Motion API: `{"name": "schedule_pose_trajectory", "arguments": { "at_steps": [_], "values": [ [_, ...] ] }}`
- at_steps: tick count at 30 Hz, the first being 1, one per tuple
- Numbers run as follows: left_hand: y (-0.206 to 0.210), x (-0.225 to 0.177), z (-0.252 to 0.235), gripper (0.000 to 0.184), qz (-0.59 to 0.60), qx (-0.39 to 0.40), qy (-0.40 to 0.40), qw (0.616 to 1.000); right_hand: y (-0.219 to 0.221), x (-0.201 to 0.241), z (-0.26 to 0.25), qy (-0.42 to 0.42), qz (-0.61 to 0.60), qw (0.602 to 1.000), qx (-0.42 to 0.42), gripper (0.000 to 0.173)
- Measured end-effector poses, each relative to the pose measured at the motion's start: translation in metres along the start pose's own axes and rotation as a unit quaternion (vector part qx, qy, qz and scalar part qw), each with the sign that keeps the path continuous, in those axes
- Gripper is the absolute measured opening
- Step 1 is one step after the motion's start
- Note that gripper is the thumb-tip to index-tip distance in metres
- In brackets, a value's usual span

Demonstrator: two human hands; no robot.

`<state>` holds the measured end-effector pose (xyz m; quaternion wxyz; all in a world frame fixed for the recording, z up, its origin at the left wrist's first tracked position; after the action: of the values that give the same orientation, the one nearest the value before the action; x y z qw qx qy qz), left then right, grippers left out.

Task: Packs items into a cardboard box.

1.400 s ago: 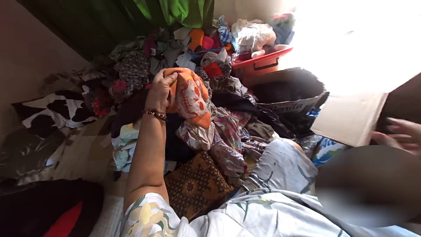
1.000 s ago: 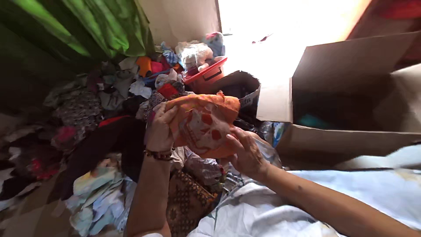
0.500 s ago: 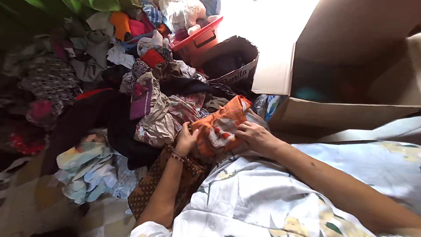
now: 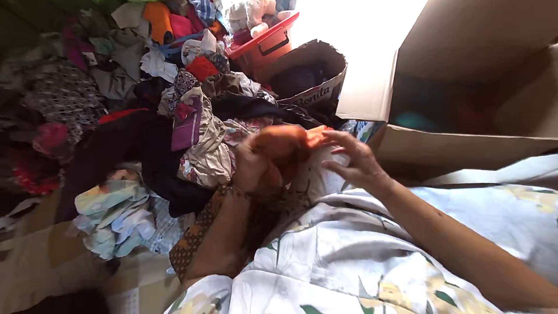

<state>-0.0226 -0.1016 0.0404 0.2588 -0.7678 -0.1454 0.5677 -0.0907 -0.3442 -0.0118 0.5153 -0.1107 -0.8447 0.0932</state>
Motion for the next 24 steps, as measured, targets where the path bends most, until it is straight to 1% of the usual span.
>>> {"name": "schedule_pose_trajectory", "arguments": {
  "at_steps": [1, 2, 4, 6, 8, 11, 13, 14, 16, 17, 18, 19, 20, 21, 22, 23, 24],
  "values": [
    [-0.017, -0.011, -0.014, 0.014, 0.05, -0.01, -0.068, 0.996, -0.008, -0.004, 0.0, 0.033, 0.001, 0.999, -0.015, 0.058],
    [-0.033, -0.012, -0.028, 0.014, 0.097, -0.028, -0.11, 0.989, -0.015, -0.009, 0.0, 0.066, -0.001, 0.997, -0.031, 0.058],
    [-0.059, -0.015, -0.048, 0.013, 0.176, -0.058, -0.159, 0.97, -0.025, -0.015, -0.001, 0.127, -0.006, 0.99, -0.055, 0.054],
    [-0.079, -0.017, -0.057, 0.014, 0.222, -0.078, -0.192, 0.953, -0.03, -0.021, -0.001, 0.159, -0.001, 0.985, -0.074, 0.05],
    [-0.093, -0.014, -0.06, 0.017, 0.257, -0.108, -0.207, 0.938, -0.031, -0.028, 0.0, 0.174, 0.008, 0.981, -0.086, 0.046],
    [-0.115, -0.016, -0.054, 0.018, 0.32, -0.126, -0.19, 0.92, -0.033, -0.035, 0.001, 0.193, 0.02, 0.977, -0.085, 0.042],
    [-0.143, -0.02, -0.044, 0.021, 0.35, -0.143, -0.178, 0.908, -0.033, -0.038, 0.002, 0.208, 0.016, 0.974, -0.083, 0.042],
    [-0.164, -0.021, -0.038, 0.025, 0.338, -0.151, -0.163, 0.914, -0.033, -0.039, 0.003, 0.217, 0.01, 0.973, -0.082, 0.041],
    [-0.225, -0.005, -0.026, 0.029, 0.262, -0.161, -0.096, 0.947, -0.036, -0.041, 0.003, 0.224, 0.007, 0.971, -0.088, 0.041],
    [-0.259, 0.006, -0.02, 0.029, 0.222, -0.176, -0.065, 0.957, -0.037, -0.043, 0.004, 0.228, 0.004, 0.97, -0.09, 0.041],
    [-0.286, 0.008, -0.012, 0.027, 0.175, -0.213, -0.063, 0.959, -0.038, -0.045, 0.004, 0.232, 0.001, 0.969, -0.089, 0.042],
    [-0.303, 0.001, -0.003, 0.024, 0.128, -0.259, -0.086, 0.953, -0.04, -0.047, 0.004, 0.237, -0.001, 0.967, -0.089, 0.042],
    [-0.31, -0.015, 0.004, 0.02, 0.075, -0.309, -0.132, 0.939, -0.04, -0.049, 0.004, 0.241, -0.003, 0.967, -0.089, 0.042],
    [-0.316, -0.025, 0.009, 0.017, 0.057, -0.356, -0.167, 0.918, -0.041, -0.05, 0.004, 0.244, -0.004, 0.966, -0.089, 0.042],
    [-0.323, -0.029, 0.011, 0.018, 0.043, -0.394, -0.191, 0.898, -0.041, -0.05, 0.004, 0.248, -0.005, 0.965, -0.087, 0.042],
    [-0.33, -0.027, 0.012, 0.026, 0.024, -0.421, -0.205, 0.884, -0.04, -0.05, 0.003, 0.253, -0.006, 0.964, -0.082, 0.042],
    [-0.337, -0.019, 0.01, 0.032, -0.006, -0.429, -0.206, 0.879, -0.04, -0.049, 0.002, 0.256, -0.006, 0.963, -0.079, 0.041]
  ]
}}
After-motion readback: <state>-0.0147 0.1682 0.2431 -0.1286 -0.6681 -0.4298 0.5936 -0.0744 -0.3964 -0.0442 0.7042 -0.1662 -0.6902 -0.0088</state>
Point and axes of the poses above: each hand's wrist, its own z-axis away from the middle knuckle, its own y-axis out of the palm, x = y × z, the point moved 2 cm from there along -z, towards the middle knuckle, and after that the axes turned 6 degrees about -z, right-handed, at the moved point
